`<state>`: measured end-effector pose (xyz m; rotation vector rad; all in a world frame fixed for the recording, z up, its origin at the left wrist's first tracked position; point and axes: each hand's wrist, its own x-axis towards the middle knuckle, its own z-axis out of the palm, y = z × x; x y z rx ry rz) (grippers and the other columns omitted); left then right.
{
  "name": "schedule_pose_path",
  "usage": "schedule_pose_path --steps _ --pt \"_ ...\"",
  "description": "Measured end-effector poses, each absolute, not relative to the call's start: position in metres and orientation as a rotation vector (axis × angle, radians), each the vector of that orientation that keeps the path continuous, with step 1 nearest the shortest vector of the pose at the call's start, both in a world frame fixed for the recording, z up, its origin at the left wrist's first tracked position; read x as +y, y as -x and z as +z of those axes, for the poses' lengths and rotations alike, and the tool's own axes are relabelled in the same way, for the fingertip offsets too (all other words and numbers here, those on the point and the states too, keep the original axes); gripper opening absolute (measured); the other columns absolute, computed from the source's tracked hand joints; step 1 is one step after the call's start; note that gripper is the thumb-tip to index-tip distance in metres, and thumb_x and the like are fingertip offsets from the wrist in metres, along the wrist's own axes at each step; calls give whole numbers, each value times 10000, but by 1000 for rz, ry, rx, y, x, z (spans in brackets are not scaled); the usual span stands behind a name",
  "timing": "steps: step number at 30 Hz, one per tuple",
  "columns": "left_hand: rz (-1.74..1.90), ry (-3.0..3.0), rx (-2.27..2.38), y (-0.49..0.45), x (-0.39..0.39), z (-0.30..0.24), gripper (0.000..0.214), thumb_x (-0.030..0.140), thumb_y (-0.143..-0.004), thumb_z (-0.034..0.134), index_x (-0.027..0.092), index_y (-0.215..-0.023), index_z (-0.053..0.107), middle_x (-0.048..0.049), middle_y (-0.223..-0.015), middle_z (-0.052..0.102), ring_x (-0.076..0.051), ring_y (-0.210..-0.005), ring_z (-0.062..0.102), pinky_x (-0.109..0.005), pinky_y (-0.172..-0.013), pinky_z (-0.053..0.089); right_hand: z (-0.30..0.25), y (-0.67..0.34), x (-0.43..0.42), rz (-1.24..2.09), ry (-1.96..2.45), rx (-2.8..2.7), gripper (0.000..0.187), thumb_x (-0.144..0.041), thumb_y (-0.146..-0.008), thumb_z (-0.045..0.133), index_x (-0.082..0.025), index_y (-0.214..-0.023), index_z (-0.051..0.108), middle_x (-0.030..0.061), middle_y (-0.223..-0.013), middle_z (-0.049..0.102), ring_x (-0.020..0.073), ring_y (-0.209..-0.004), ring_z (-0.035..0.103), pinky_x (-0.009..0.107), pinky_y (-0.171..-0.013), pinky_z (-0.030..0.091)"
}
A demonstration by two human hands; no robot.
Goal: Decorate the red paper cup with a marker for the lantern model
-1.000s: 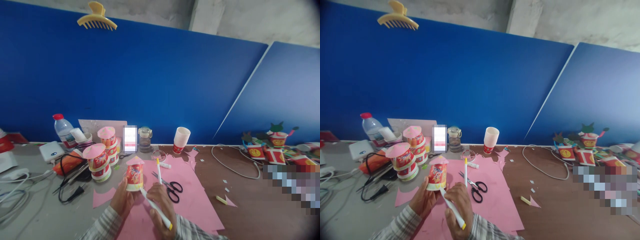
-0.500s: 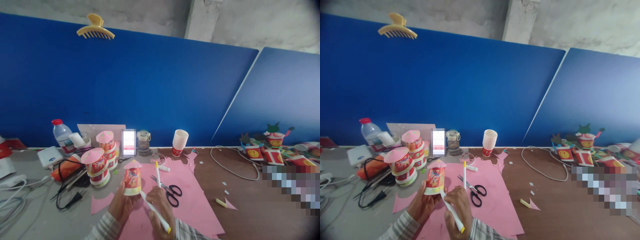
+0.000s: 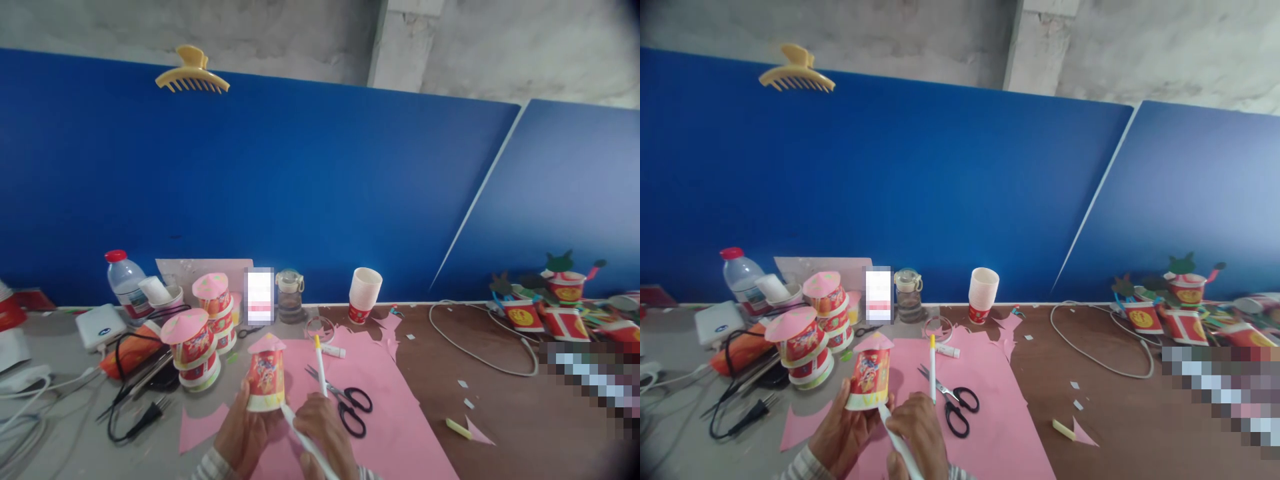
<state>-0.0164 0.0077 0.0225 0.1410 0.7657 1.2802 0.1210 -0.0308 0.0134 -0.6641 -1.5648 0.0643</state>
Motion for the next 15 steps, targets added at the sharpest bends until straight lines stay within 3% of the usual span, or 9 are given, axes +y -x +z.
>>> schedule_pose_path --steps 9,15 --pt "1283 -102 805 17 10 22 403 478 -556 510 136 -696 671 -175 -692 705 -356 -709 614 -460 -587 507 9 -117 -20 -94 633 -1516 373 -382 -900 383 -189 -668 603 -19 -517 639 135 -452 617 269 -634 561" --pt "1271 -111 770 16 7 25 429 483 -551 516 115 -709 673 -175 -612 696 -353 -662 619 -450 -562 510 11 -117 -22 -113 645 -1548 359 -387 -896 387 -198 -689 611 -17 -536 644 141 -458 618 282 -611 565"
